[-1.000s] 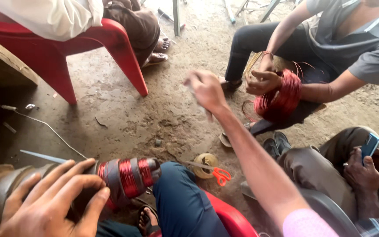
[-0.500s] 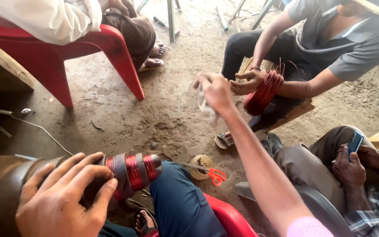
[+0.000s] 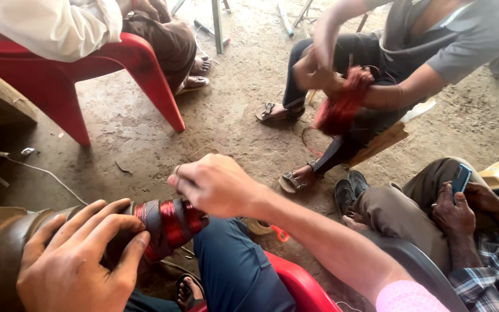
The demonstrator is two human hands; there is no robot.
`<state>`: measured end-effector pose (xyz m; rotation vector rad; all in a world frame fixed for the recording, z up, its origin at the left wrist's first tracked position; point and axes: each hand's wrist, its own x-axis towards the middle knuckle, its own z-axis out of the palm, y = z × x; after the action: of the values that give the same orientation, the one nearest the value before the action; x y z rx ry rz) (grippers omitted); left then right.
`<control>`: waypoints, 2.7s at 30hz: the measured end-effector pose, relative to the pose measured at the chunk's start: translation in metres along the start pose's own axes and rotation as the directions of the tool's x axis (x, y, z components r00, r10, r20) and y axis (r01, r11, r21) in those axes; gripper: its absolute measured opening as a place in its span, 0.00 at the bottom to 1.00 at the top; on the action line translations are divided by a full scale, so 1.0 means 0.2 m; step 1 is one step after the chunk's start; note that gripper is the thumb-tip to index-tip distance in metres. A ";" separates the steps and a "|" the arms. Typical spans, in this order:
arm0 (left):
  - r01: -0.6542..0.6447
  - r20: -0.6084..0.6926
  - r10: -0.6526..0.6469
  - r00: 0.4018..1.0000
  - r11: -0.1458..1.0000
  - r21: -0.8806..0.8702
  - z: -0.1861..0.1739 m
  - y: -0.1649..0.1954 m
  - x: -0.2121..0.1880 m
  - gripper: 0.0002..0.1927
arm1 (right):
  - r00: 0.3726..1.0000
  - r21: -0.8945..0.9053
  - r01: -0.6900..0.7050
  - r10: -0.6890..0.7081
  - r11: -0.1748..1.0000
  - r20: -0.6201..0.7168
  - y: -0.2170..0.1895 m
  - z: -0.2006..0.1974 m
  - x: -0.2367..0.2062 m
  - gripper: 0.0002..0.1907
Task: The person winds red enameled copper wire around a stepped cone-shaped form held in a wooden fixture, guiding the wire by hand and occasionally wiping their hands with a cloth. Other people nearby handle coils of the same red wire.
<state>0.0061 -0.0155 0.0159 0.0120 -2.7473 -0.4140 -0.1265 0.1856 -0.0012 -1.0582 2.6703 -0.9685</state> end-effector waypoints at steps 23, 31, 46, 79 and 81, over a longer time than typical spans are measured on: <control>-0.032 -0.042 0.031 0.999 0.999 -0.019 -0.01 -0.01 -0.01 0.09 | 0.960 -0.149 0.084 -0.120 0.985 -0.253 0.18 -0.20 0.44 0.11; -0.011 -0.021 0.011 1.000 1.000 -0.008 -0.01 0.02 0.02 0.09 | 0.974 -0.168 0.161 -0.184 0.972 -0.132 0.17 -0.08 0.37 0.16; -0.018 -0.008 0.019 1.000 0.998 0.052 -0.01 0.02 0.03 0.11 | 0.696 -0.084 0.552 -0.514 0.829 -0.502 -0.08 -0.10 0.25 0.23; 0.019 0.007 -0.019 1.000 1.000 0.016 -0.01 0.03 0.03 0.08 | 0.869 0.281 -0.408 0.464 0.869 -0.172 0.56 0.17 -0.35 0.15; 0.012 0.013 -0.012 1.000 1.000 0.024 -0.01 0.02 0.03 0.08 | 0.809 0.345 -0.501 0.571 0.794 -0.140 0.66 0.19 -0.45 0.15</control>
<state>0.0023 -0.0122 0.0216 0.0321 -2.7667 -0.3865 -0.1225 0.2979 -0.1225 -0.0913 2.6331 -1.3541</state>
